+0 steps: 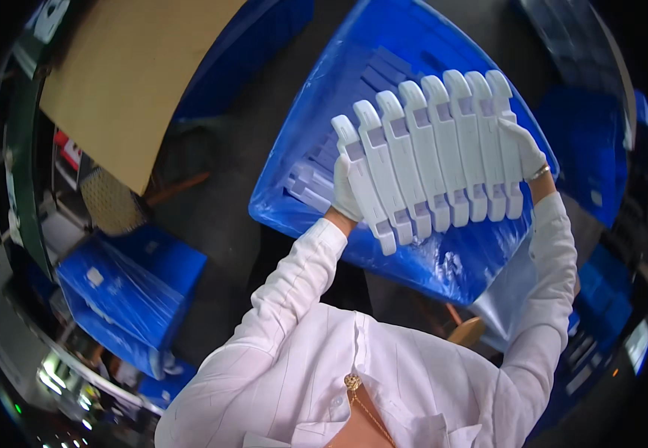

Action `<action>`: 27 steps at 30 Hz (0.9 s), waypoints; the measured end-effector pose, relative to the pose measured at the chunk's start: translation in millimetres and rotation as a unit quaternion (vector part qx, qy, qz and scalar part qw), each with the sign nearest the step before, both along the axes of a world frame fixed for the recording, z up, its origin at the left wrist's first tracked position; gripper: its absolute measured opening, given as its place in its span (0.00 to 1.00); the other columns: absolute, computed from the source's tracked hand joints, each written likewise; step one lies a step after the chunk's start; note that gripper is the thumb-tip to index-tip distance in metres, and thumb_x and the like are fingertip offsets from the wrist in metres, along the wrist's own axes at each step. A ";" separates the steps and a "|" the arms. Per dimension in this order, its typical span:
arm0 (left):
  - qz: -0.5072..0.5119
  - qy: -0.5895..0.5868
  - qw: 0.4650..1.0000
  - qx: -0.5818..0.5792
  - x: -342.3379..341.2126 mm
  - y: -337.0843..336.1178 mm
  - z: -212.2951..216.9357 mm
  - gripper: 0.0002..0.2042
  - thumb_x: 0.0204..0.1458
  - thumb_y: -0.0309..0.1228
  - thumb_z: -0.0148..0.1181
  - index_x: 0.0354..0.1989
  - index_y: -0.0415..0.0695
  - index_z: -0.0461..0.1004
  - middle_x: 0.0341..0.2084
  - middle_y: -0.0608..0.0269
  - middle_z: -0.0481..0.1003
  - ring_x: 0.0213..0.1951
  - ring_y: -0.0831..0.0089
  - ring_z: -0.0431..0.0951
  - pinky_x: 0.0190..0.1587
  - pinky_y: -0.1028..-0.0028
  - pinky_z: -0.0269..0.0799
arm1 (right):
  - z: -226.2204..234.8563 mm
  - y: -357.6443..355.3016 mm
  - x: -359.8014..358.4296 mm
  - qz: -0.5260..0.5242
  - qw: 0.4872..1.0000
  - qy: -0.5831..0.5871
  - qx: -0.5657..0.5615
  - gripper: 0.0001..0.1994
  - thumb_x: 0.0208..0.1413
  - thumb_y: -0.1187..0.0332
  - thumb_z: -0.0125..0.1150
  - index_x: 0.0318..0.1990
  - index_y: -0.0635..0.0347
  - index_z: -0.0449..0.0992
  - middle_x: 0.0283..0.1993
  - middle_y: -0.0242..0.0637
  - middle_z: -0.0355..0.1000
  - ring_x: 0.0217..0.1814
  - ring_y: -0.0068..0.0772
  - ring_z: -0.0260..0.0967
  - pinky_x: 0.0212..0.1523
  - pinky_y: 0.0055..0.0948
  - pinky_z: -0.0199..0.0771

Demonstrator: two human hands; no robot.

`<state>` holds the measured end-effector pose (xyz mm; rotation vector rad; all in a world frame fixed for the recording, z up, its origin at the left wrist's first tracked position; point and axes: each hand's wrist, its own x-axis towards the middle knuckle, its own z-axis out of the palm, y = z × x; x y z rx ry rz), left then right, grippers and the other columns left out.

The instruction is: The recorder takes plastic parts from a storage bin, inspects them, and cleans them using a white cloth at a manual assembly station.

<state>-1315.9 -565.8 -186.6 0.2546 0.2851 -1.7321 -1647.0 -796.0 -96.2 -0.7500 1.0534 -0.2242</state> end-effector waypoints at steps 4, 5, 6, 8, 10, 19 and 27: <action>0.084 0.003 0.996 0.028 -22.1 1.5 -21.2 0.42 0.49 0.66 0.52 0.66 0.50 0.58 0.61 0.60 0.65 0.59 0.61 0.67 0.62 0.60 0.63 | -46.3 -53.5 30.9 0.003 1.000 0.008 0.026 0.18 0.59 0.63 0.58 0.54 0.63 0.74 0.48 0.35 0.76 0.48 0.27 0.74 0.52 0.28 0.73; 0.097 0.010 0.995 0.022 -22.4 7.2 -33.3 0.42 0.49 0.66 0.52 0.67 0.51 0.57 0.62 0.61 0.63 0.61 0.61 0.65 0.63 0.59 0.60 | -58.0 -60.0 52.1 0.022 0.997 0.017 0.077 0.18 0.59 0.63 0.57 0.53 0.63 0.74 0.48 0.35 0.76 0.47 0.27 0.74 0.51 0.28 0.73; 0.109 0.003 0.994 0.023 -23.5 9.8 -41.7 0.42 0.49 0.66 0.52 0.67 0.51 0.57 0.62 0.61 0.63 0.61 0.61 0.65 0.63 0.59 0.60 | -66.0 -66.3 70.4 0.040 0.991 0.030 0.124 0.17 0.59 0.63 0.57 0.53 0.63 0.74 0.47 0.36 0.76 0.47 0.28 0.74 0.51 0.29 0.73; 0.149 0.004 0.988 0.046 -30.4 15.7 -53.1 0.42 0.49 0.66 0.52 0.67 0.52 0.57 0.63 0.62 0.62 0.62 0.60 0.63 0.65 0.59 0.58 | -80.0 -71.3 90.4 0.076 0.985 0.052 0.147 0.17 0.60 0.63 0.57 0.52 0.63 0.75 0.48 0.35 0.76 0.47 0.29 0.74 0.53 0.28 0.73; 0.177 0.000 0.982 0.062 -36.5 12.7 -59.0 0.41 0.49 0.65 0.51 0.67 0.52 0.57 0.64 0.62 0.61 0.63 0.59 0.62 0.65 0.58 0.56 | -102.5 -75.4 100.4 0.113 0.981 0.000 0.157 0.16 0.60 0.64 0.56 0.51 0.63 0.75 0.48 0.36 0.76 0.47 0.29 0.74 0.52 0.29 0.73; 0.203 0.034 0.971 0.124 -39.5 24.0 -85.1 0.33 0.48 0.50 0.58 0.60 0.43 0.64 0.55 0.53 0.69 0.55 0.57 0.70 0.59 0.57 0.66 | -227.5 -129.1 139.8 0.344 0.937 -0.060 0.009 0.18 0.64 0.65 0.49 0.57 0.65 0.71 0.56 0.36 0.71 0.58 0.27 0.68 0.61 0.26 0.65; 0.131 -0.065 0.946 0.291 -18.2 6.5 -90.7 0.19 0.44 0.31 0.63 0.47 0.43 0.72 0.40 0.58 0.76 0.42 0.62 0.77 0.49 0.62 0.74 | -281.8 -130.2 142.8 0.287 0.949 -0.011 0.133 0.20 0.66 0.67 0.45 0.63 0.62 0.64 0.64 0.37 0.64 0.65 0.28 0.60 0.67 0.24 0.55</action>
